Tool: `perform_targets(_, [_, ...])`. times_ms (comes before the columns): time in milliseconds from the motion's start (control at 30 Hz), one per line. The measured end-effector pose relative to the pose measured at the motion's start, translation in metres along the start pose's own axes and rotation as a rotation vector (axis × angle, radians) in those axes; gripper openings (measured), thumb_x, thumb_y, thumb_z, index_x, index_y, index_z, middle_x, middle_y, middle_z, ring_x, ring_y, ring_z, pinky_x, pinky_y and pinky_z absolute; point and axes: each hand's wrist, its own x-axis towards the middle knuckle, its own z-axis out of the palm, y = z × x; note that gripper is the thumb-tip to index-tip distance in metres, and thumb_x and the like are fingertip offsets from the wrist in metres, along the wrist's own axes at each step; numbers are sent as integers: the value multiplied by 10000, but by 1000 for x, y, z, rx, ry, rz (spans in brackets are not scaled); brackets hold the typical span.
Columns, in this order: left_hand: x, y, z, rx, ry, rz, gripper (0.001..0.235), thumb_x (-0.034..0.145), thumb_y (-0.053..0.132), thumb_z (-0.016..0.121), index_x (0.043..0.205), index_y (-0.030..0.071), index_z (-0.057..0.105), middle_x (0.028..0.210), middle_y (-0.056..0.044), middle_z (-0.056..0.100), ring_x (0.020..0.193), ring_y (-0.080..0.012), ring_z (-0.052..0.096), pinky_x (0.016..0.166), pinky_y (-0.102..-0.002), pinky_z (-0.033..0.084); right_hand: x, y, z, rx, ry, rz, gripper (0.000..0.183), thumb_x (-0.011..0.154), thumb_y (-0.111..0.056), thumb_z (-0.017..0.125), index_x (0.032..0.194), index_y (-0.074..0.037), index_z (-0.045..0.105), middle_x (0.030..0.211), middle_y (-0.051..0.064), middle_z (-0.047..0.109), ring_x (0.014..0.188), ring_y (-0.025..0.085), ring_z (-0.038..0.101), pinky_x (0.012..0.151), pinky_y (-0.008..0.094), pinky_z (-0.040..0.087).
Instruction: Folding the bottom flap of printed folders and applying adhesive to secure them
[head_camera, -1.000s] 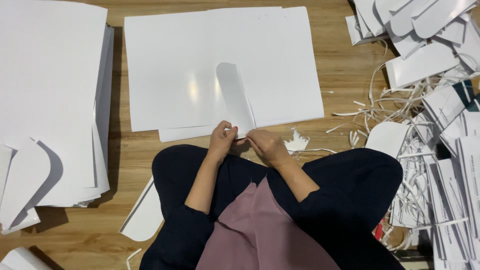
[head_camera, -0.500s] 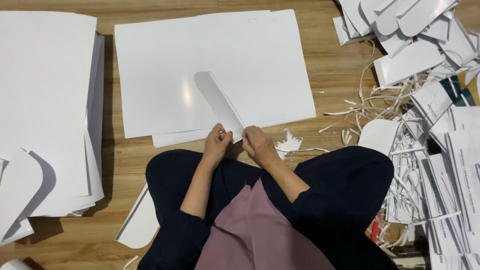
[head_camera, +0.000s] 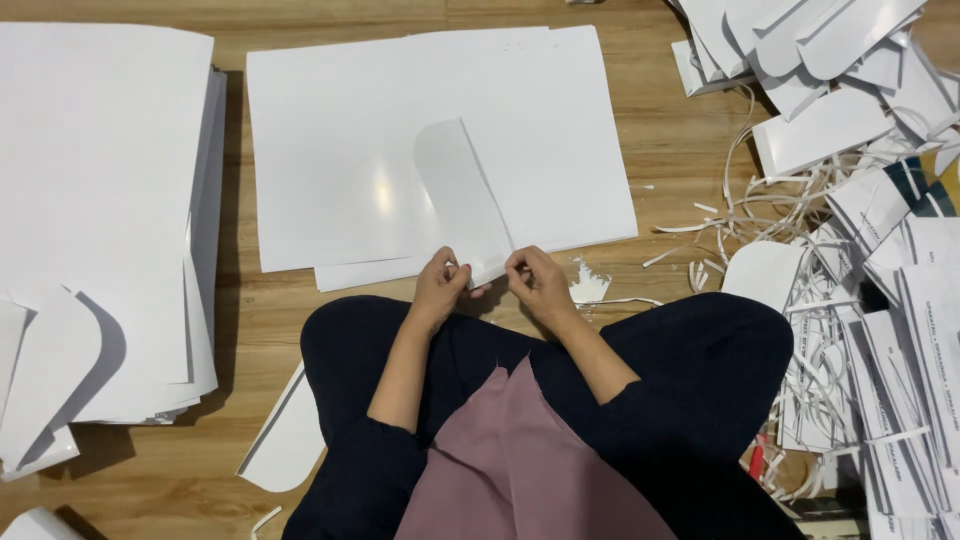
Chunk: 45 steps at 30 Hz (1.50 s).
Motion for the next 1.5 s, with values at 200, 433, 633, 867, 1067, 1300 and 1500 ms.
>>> perform_targets(200, [4, -5, -1, -150, -41, -64, 153, 875, 113, 491, 932, 53, 362, 645, -95, 535, 566, -245, 645, 549, -278, 589, -1, -21, -10, -230, 39, -146, 30, 807, -132, 626, 821, -109, 612, 732, 41, 601, 703, 225, 619, 562, 304, 528])
perform_targets(433, [4, -13, 0, -97, -28, -71, 182, 838, 129, 569, 915, 39, 430, 619, -107, 557, 550, -217, 633, 521, -289, 587, -10, -31, -5, -524, 11, -433, 80, 858, -189, 570, 850, -122, 613, 741, 33, 605, 709, 189, 614, 593, 272, 519])
perform_targets(633, [9, -25, 0, 24, -34, -55, 144, 828, 139, 581, 859, 57, 467, 573, -67, 533, 533, -171, 601, 509, -273, 557, -14, -25, -3, -644, 10, -520, 143, 893, -236, 491, 858, -129, 580, 672, 31, 547, 656, 184, 591, 583, 270, 500])
perform_targets(867, [-8, 8, 9, 61, -11, -54, 112, 828, 116, 571, 835, 49, 482, 547, -53, 512, 520, -152, 552, 488, -269, 517, -20, -16, 2, -568, 4, -417, 123, 889, -211, 500, 911, -130, 590, 693, 44, 595, 690, 192, 622, 607, 277, 514])
perform_targets(1067, [-19, 23, 16, 22, 27, -65, 114, 823, 95, 567, 822, 45, 465, 556, -65, 482, 541, -152, 523, 534, -290, 520, -19, -10, 4, -418, 28, -298, 155, 861, -233, 543, 938, -110, 598, 722, 56, 629, 727, 197, 640, 626, 280, 521])
perform_targets(1300, [-2, -23, 7, 196, 38, -52, 109, 807, 139, 576, 799, 70, 492, 561, -49, 485, 554, -145, 502, 540, -278, 464, -22, -5, 4, -499, 6, -404, 127, 871, -215, 500, 885, -119, 581, 656, 57, 575, 650, 217, 608, 574, 305, 505])
perform_targets(1500, [3, -43, 3, 216, 95, -42, 73, 813, 139, 568, 801, 79, 529, 525, -25, 478, 510, -114, 462, 484, -229, 379, -23, -3, 10, -772, 82, -608, 104, 859, -195, 492, 808, -145, 567, 635, 9, 530, 602, 160, 564, 569, 257, 472])
